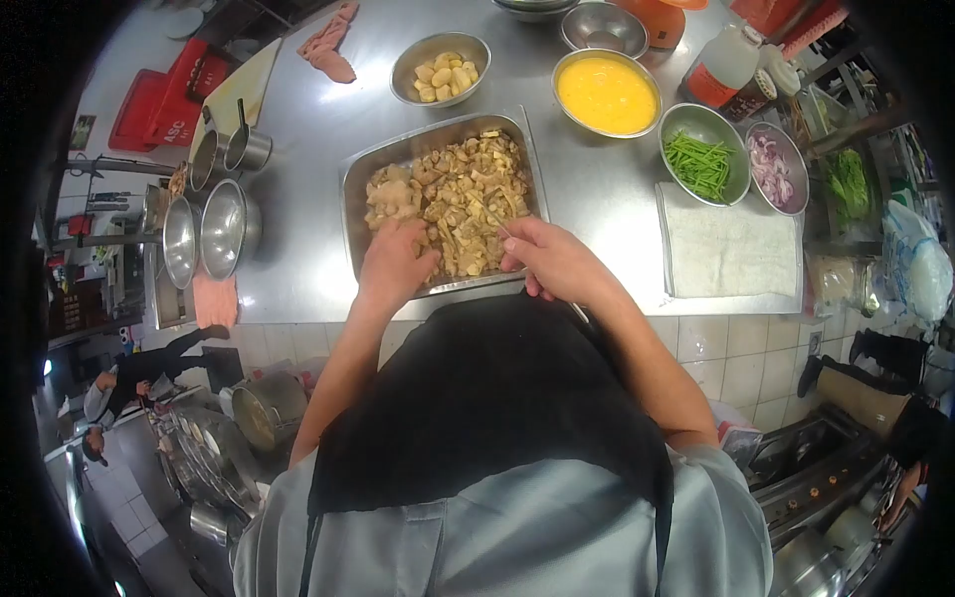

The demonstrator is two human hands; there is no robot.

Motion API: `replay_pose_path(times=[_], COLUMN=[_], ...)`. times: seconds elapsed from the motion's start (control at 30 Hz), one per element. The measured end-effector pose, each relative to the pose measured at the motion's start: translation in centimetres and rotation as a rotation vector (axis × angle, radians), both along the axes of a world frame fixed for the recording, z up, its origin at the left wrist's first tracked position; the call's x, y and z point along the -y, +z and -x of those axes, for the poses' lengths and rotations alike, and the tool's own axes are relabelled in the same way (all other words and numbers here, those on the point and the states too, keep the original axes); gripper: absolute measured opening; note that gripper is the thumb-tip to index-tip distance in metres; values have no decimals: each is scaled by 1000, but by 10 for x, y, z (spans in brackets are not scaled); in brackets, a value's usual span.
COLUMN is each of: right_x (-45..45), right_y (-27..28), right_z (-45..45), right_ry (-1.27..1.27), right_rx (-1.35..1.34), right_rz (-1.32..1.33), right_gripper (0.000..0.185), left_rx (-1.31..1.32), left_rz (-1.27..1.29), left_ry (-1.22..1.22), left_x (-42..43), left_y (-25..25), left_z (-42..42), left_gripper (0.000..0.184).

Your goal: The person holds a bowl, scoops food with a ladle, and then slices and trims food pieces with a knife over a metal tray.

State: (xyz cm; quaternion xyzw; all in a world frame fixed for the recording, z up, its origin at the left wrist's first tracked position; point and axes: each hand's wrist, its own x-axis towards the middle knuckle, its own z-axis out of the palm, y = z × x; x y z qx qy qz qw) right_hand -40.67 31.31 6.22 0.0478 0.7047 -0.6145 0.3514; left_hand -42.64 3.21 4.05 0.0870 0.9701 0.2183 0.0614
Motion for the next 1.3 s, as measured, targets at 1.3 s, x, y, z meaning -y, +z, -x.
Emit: replay_pose_path(times=[1.3], right_x=[-12], right_y=[5], right_z=[29], right_ry=[-270], right_rx=[318], right_rz=[748], right_gripper=[41], left_rx=[821], left_rz=[-1578], left_ry=[73], left_x=[-23], left_y=[2], left_z=[4], left_gripper=[38])
